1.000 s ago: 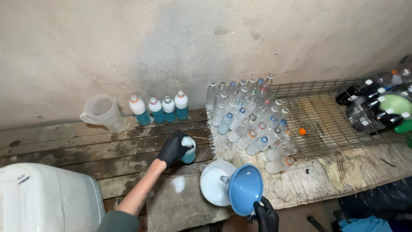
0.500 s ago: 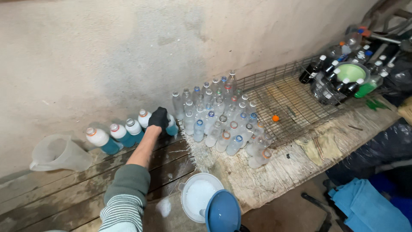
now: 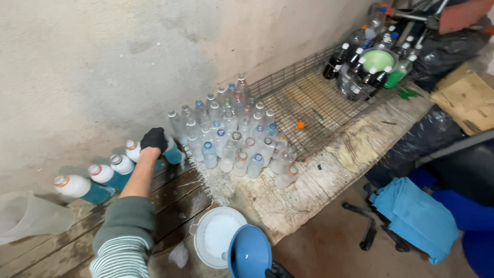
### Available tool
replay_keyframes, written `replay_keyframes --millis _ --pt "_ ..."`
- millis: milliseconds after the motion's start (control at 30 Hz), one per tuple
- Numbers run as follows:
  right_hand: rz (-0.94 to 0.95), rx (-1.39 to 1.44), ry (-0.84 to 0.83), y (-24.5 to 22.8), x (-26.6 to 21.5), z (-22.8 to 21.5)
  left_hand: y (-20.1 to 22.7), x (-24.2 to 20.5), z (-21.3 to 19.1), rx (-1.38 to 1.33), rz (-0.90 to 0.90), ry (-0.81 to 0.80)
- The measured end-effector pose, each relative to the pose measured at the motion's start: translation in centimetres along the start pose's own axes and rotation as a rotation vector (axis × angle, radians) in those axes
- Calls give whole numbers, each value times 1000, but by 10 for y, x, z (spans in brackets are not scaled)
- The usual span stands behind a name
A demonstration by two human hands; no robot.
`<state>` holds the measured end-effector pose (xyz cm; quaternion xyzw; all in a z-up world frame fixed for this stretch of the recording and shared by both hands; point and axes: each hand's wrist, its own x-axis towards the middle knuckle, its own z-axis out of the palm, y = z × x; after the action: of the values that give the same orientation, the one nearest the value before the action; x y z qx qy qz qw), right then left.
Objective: The person pours a blue liquid from a large white container into a measuring jug, then uses a blue funnel to fill several small plastic bottles on a wooden workbench.
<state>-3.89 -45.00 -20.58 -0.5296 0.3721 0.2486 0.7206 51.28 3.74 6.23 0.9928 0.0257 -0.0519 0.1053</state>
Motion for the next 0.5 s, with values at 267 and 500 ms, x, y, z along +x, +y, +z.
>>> replay_keyframes --millis 267,500 --pt "-45 35 157 -121 -152 97 169 -112 -98 -206 95 317" --pt "-68 310 156 -142 -191 124 338 -187 -34 -137 861 -171"
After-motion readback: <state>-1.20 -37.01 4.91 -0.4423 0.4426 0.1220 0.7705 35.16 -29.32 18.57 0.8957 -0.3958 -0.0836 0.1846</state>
